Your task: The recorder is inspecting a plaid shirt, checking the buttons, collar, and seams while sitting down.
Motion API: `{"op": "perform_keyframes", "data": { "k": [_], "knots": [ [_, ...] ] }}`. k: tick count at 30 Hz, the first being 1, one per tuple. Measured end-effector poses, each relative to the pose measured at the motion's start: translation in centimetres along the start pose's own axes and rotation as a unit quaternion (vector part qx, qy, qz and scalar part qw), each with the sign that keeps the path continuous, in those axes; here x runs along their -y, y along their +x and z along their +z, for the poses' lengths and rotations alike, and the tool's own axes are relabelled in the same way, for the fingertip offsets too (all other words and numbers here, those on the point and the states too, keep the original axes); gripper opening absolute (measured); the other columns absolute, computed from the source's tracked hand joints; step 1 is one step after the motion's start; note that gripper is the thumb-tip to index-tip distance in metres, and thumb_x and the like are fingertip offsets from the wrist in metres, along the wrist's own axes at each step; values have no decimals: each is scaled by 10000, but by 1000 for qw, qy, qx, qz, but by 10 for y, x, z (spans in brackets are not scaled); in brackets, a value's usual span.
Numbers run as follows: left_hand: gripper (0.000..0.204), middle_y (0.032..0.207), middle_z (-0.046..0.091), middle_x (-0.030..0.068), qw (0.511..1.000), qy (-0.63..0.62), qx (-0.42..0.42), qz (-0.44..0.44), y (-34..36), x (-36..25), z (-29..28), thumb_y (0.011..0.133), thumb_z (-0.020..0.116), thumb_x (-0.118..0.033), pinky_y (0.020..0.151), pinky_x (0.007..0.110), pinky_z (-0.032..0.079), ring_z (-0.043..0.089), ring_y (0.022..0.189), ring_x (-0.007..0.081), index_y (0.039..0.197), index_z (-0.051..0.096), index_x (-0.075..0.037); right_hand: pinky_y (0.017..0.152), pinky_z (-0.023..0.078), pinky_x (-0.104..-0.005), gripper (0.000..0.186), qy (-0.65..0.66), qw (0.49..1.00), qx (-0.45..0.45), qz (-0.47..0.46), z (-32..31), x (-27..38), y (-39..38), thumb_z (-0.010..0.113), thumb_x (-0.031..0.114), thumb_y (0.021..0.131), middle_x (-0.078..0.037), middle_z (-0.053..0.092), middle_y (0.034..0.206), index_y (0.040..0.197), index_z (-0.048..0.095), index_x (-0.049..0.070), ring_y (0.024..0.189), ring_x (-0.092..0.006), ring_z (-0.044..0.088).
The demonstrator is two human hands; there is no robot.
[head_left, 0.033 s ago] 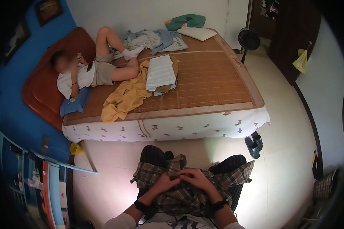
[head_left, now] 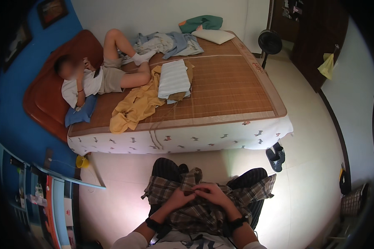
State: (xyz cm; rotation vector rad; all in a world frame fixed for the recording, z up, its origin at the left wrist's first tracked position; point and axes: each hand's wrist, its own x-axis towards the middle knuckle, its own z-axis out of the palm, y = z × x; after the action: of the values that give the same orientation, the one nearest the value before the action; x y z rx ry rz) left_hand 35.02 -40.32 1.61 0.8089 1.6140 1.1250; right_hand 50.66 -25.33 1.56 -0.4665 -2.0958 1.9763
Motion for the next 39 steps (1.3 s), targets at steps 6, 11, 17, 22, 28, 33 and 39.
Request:
{"op": "perform_keyframes", "data": {
  "k": [6,11,17,22,28,33,39],
  "knots": [
    [360,1084,716,84,999,24,-7,25,2,5,-1,903,730,-165,857,325,535,666,982,147,1219,648,-13,620,434,-235,256,10,1000,8,4,1,-4,2,688,211,965,6,628,728,1201,722,121,667,-48,511],
    [370,1083,715,87,999,18,-4,27,1,6,-1,901,730,-172,859,328,534,664,986,149,1224,645,-13,602,419,-240,251,11,1000,6,1,1,-3,1,686,209,965,14,595,699,1201,725,132,649,-51,492],
    [370,1085,712,85,999,25,-6,31,2,10,-1,904,728,-173,866,328,533,660,991,149,1225,644,-11,589,410,-244,251,11,1000,11,19,0,-5,1,691,213,959,18,567,673,1195,728,137,633,-56,480],
    [354,1082,710,79,999,-1,1,34,2,9,-1,913,722,-176,866,325,532,658,989,146,1218,645,-12,586,405,-241,247,10,1000,6,9,1,-8,2,689,211,960,19,562,667,1190,728,130,625,-53,478],
    [345,1061,713,79,999,16,3,36,0,1,-1,921,721,-193,854,322,531,659,971,141,1208,651,-15,583,405,-240,252,18,1000,11,20,1,-8,2,687,212,963,24,560,658,1199,725,132,621,-49,477],
    [338,1034,718,77,999,16,-3,38,1,4,-1,917,722,-196,832,323,534,661,946,140,1193,659,-12,586,408,-238,256,19,999,13,24,1,-6,2,686,213,965,23,561,659,1207,724,140,622,-47,479],
    [342,1033,716,79,999,18,-2,39,2,9,-1,909,723,-191,831,320,534,659,941,138,1192,656,-10,588,414,-236,256,22,999,15,31,1,-6,2,685,211,966,22,568,663,1209,726,143,623,-47,486]
  ]
}}
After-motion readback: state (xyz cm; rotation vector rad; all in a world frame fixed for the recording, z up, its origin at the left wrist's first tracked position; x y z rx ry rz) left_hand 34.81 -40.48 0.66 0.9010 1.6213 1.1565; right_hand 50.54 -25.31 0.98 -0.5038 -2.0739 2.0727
